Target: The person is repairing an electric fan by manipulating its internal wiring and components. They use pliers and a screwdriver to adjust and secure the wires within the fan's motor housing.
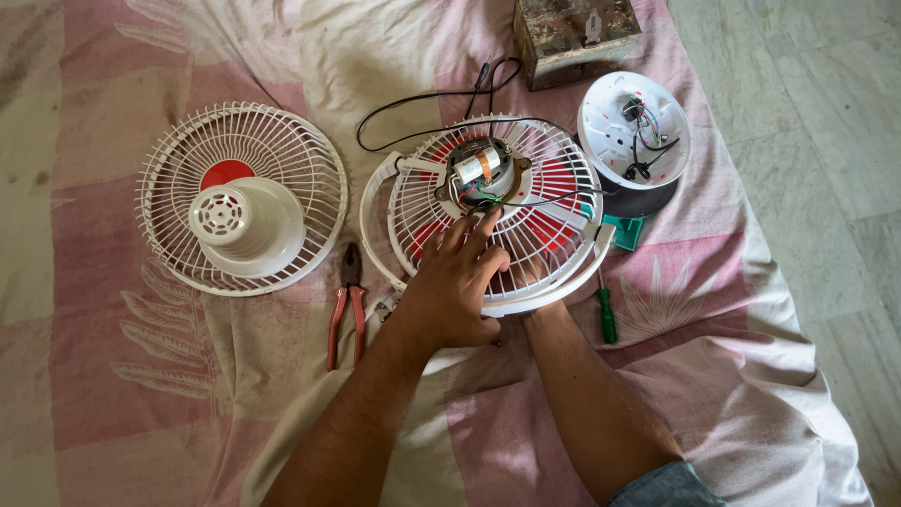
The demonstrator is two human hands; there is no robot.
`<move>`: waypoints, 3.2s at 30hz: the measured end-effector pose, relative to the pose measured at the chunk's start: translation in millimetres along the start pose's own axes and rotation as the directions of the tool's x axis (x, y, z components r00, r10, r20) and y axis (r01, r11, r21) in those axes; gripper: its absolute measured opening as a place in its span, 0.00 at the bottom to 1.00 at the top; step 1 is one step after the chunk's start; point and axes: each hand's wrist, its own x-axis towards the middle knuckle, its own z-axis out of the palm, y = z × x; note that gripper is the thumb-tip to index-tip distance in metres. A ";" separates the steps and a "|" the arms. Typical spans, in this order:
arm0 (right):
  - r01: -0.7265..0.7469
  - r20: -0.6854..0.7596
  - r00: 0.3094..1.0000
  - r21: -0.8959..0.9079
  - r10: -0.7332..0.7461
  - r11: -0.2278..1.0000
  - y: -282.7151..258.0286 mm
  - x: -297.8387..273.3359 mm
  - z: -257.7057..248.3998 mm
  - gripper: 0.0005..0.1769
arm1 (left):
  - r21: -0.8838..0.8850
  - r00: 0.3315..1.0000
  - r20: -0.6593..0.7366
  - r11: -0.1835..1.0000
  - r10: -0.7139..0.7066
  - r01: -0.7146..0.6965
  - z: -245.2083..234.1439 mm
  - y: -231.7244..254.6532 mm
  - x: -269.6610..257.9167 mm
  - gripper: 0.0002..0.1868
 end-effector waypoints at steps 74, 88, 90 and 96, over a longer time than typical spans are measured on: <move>-0.022 -0.194 0.905 -0.910 0.379 -0.414 -101.5 -92.6 73.8 0.60 | -0.069 0.371 -0.178 0.388 -0.911 0.919 59.0 -127.5 -95.4 0.40; -0.015 -0.010 0.999 -0.991 -0.038 -0.136 -97.0 -109.3 56.7 0.59 | -0.491 0.275 -0.219 0.349 -0.936 0.798 35.4 -80.6 -106.2 0.22; -0.005 0.006 0.992 -0.996 -0.122 -0.088 -100.5 -110.3 53.0 0.57 | -0.554 0.364 -0.379 0.524 -0.851 0.647 35.7 -72.8 -100.1 0.22; 0.039 0.013 0.947 -0.997 -0.322 0.072 -118.0 -110.3 61.7 0.48 | -0.676 0.601 -0.532 0.726 -0.597 0.123 45.2 -14.4 -75.2 0.13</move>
